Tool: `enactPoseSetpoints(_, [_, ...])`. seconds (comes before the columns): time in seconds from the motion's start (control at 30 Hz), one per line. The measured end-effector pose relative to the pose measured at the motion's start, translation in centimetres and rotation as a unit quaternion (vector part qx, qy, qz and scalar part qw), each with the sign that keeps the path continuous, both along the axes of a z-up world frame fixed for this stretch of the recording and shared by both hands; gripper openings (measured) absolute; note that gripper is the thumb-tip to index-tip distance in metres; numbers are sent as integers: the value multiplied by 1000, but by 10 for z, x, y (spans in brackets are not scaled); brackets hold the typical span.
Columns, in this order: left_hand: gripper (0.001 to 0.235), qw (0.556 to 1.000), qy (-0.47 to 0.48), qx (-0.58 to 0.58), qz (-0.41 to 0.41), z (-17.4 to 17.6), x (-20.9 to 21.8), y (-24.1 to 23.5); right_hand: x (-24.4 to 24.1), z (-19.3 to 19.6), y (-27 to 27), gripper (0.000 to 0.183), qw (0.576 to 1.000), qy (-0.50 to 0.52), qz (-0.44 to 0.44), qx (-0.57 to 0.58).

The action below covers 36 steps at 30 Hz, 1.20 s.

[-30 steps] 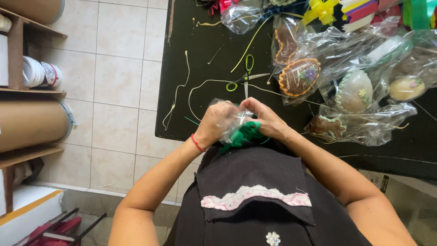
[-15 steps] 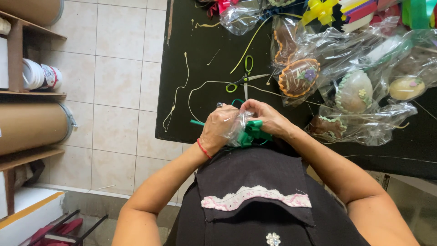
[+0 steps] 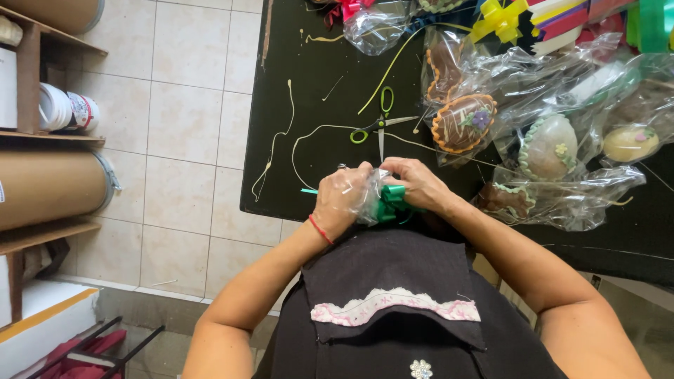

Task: Tying decorative ribbons and bows onto small packaged treats

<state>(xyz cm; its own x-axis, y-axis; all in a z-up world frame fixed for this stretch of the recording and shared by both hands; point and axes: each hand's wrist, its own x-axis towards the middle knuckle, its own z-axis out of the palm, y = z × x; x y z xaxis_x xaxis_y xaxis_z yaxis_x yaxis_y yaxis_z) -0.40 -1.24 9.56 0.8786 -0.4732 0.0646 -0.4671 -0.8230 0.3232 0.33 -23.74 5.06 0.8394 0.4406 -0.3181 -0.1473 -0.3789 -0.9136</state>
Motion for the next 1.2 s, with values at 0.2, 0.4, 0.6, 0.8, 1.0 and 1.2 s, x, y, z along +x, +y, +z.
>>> enactPoseSetpoints(0.2, [23, 961, 230, -154, -5, -18, 23, 19, -16, 7, 29, 16, 931, 252, -165, 208])
enactPoseSetpoints(0.4, [18, 904, 294, -310, -33, -11, 28, 21, -25, -8, 26, 12, 891, 295, -223, 262])
enactPoseSetpoints(0.6, [15, 894, 211, -384, -90, -51, 24, 21, -17, -25, 22, 10, 878, 308, -231, 285])
enactPoseSetpoints(0.8, [22, 705, 411, -552, 169, -84, 0, 3, -15, -74, 10, 11, 879, 336, -196, 276])
enactPoseSetpoints(1.0, [38, 553, 415, -674, 259, -62, 16, 1, -7, 9, 26, 14, 902, 326, -150, 239])
enactPoseSetpoints(1.2, [58, 448, 386, -739, 324, -38, 62, 69, -1, 14, 19, 13, 936, 289, -104, 172])
